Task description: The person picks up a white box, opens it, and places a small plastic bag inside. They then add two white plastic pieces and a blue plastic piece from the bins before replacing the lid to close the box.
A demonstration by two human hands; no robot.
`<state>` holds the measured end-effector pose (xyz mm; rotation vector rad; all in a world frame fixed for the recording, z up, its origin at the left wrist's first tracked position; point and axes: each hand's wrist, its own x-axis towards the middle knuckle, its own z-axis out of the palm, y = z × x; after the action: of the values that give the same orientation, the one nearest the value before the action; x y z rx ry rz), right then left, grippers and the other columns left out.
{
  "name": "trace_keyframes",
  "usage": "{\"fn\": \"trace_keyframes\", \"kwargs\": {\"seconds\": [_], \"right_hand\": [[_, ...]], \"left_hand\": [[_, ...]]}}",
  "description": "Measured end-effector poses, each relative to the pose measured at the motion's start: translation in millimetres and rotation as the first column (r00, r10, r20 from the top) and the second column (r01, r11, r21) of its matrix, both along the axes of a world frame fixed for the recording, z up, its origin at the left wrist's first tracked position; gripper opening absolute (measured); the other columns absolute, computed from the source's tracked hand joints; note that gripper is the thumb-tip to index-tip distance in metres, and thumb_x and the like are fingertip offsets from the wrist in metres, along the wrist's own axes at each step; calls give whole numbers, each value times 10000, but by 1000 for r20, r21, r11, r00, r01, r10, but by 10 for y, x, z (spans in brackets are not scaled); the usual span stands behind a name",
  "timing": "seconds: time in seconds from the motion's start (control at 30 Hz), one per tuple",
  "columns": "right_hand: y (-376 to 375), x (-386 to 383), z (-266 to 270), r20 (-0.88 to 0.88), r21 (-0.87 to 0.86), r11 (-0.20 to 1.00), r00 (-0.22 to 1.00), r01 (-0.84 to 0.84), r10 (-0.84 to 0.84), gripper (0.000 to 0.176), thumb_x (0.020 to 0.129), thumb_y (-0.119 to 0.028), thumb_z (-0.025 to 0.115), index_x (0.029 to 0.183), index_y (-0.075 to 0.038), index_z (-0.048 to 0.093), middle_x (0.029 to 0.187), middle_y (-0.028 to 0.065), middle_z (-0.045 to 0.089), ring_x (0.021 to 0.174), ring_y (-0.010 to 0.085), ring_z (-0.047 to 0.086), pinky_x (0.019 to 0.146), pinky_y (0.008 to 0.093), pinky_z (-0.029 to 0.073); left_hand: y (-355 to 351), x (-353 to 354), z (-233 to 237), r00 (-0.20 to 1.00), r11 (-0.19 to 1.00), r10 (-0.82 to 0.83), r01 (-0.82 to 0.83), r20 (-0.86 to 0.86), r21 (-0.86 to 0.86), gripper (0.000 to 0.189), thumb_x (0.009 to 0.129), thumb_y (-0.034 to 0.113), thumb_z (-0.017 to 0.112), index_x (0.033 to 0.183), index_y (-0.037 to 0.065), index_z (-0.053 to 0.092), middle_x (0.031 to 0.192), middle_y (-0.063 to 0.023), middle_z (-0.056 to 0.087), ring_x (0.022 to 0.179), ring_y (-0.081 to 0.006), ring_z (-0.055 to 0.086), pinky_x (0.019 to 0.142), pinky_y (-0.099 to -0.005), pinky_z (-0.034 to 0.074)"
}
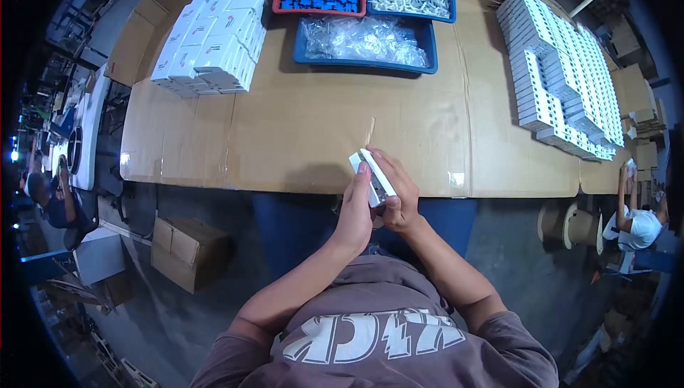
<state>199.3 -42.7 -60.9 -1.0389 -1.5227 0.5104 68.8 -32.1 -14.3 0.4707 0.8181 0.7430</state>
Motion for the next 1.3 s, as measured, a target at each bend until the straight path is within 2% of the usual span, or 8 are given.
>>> {"fn": "trace_keyframes", "kwargs": {"seconds": [0.2, 0.43, 0.57, 0.73, 0.83, 0.97, 1.1, 1.3], "right_hand": [[37, 15, 137, 35, -124, 988, 995, -92, 97, 858, 1088, -637, 283, 1454, 98, 533, 1483, 303, 545, 1385, 438, 538, 1159, 470, 408], [25, 40, 124, -140, -346, 936, 990, -58, 10, 564, 1119, -387, 431, 1449, 50, 566, 1525, 257, 522, 1394, 396, 519, 1174, 429, 386], [5, 49, 157, -261, -448, 890, 965, -88, -35, 507, 1083, -329, 517, 1445, 18, 596, 1544, 220, 518, 1416, 374, 497, 1199, 423, 350], [-24, 148, 286, -89, -351, 924, 988, -149, 126, 501, 1001, -206, 633, 1467, -27, 594, 1608, 218, 453, 1449, 377, 479, 1207, 452, 348], [-31, 118, 287, -20, -301, 946, 993, -118, 118, 524, 940, -67, 671, 1453, -3, 589, 1554, 241, 511, 1401, 378, 540, 1154, 442, 427], [-27, 105, 175, 102, -241, 969, 992, -53, 80, 486, 945, -60, 662, 1419, 24, 597, 1428, 260, 608, 1279, 393, 631, 1065, 423, 511], [-30, 107, 74, 249, -160, 987, 968, 8, 33, 447, 957, -48, 644, 1392, 45, 601, 1335, 253, 663, 1173, 405, 681, 979, 429, 568], [-46, 15, 26, 339, -43, 995, 938, 95, -75, 381, 978, -41, 618, 1344, 64, 611, 1274, 242, 696, 1097, 393, 718, 902, 424, 602]], "left_hand": [[89, 1, 103, 998, 995, 46, -49, -34, -88, 655, 1096, 639, 362, 1489, 123, 455, 1317, -29, 594, 1200, -156, 598, 1006, -397, 497], [181, -137, -49, 992, 989, -125, 122, 33, 81, 644, 1099, 630, 345, 1571, 193, 371, 1401, -54, 556, 1261, -196, 574, 1009, -411, 491], [195, -236, -132, 960, 955, -206, 239, -189, 177, 808, 1120, 477, 454, 1700, 208, -40, 1502, -107, 458, 1238, -191, 603, 985, -364, 556], [326, -305, -262, 1000, 999, -2, 3, -4, 46, 622, 1117, 579, 354, 1478, 80, 444, 1318, -97, 608, 1193, -193, 640, 974, -359, 571], [340, -305, -248, 994, 994, -102, 103, -27, 35, 672, 1110, 608, 324, 1523, 85, 415, 1381, -127, 599, 1286, -244, 616, 1075, -406, 530], [266, -233, -237, 979, 988, -142, 150, -144, 40, 504, 1126, 496, 427, 1429, 102, 505, 1224, -50, 634, 1067, -147, 657, 948, -352, 557], [214, -166, -231, 990, 994, -61, 71, -123, 79, 431, 1142, 441, 412, 1374, 97, 529, 1110, -18, 618, 958, -110, 627, 855, -302, 554], [110, -125, -356, 1000, 996, 0, 1, -14, 90, 471, 1145, 463, 395, 1330, 57, 548, 1130, -16, 613, 1016, -106, 598, 935, -316, 511]]}}
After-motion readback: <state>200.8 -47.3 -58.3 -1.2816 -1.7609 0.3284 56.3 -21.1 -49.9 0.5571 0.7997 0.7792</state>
